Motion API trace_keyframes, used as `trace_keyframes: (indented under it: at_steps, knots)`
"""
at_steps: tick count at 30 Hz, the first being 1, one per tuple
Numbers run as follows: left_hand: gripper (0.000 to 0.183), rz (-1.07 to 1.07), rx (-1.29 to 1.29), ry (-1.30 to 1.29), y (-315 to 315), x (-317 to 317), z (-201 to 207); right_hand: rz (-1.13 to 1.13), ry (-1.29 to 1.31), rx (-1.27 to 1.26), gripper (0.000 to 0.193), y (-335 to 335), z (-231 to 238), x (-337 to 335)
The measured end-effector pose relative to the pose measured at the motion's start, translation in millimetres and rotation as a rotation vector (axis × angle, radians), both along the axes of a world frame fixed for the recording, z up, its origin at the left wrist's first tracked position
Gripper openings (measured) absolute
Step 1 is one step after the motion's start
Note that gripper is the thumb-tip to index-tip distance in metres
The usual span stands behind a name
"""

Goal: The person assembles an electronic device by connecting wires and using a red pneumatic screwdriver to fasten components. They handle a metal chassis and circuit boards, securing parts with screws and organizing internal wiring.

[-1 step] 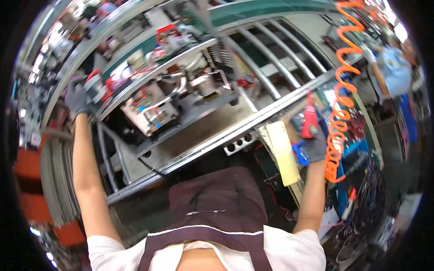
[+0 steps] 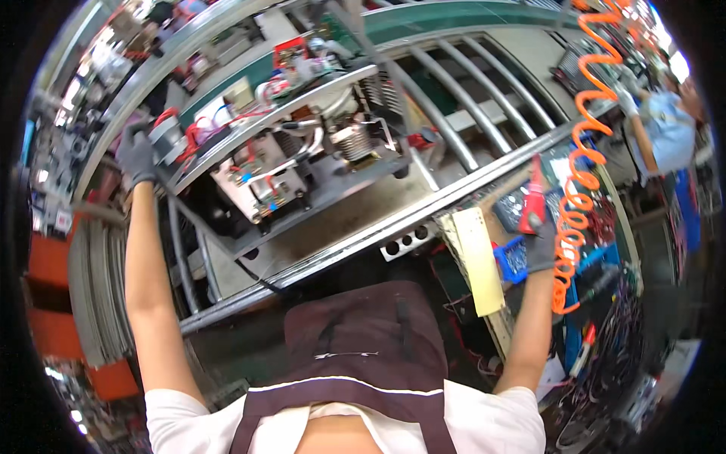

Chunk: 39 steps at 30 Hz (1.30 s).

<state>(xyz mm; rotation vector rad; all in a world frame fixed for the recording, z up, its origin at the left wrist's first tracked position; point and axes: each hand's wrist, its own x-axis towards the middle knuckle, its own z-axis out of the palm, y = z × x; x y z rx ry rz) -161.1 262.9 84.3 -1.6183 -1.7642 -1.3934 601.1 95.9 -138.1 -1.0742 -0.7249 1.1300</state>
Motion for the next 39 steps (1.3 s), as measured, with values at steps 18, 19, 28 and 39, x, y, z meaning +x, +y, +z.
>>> trace_keyframes:
  at_steps: [18, 19, 28, 39]
  knots:
    - [0.021, 0.076, 0.033, -0.089, -13, 17, 0, 0.126, -1.375, 0.869, 0.024, 100, 73, -230]
    - [0.021, 0.088, 0.026, -0.080, -16, 19, 2, 0.034, -1.408, 1.083, 0.033, 102, 80, -277]
    - [0.022, 0.121, -0.032, -0.126, -19, 28, 5, 0.157, -1.406, 1.043, 0.015, 141, 84, -387]
    - [0.020, 0.051, 0.037, -0.136, -27, 37, 8, 0.028, -1.172, 0.901, 0.014, 161, 125, -371]
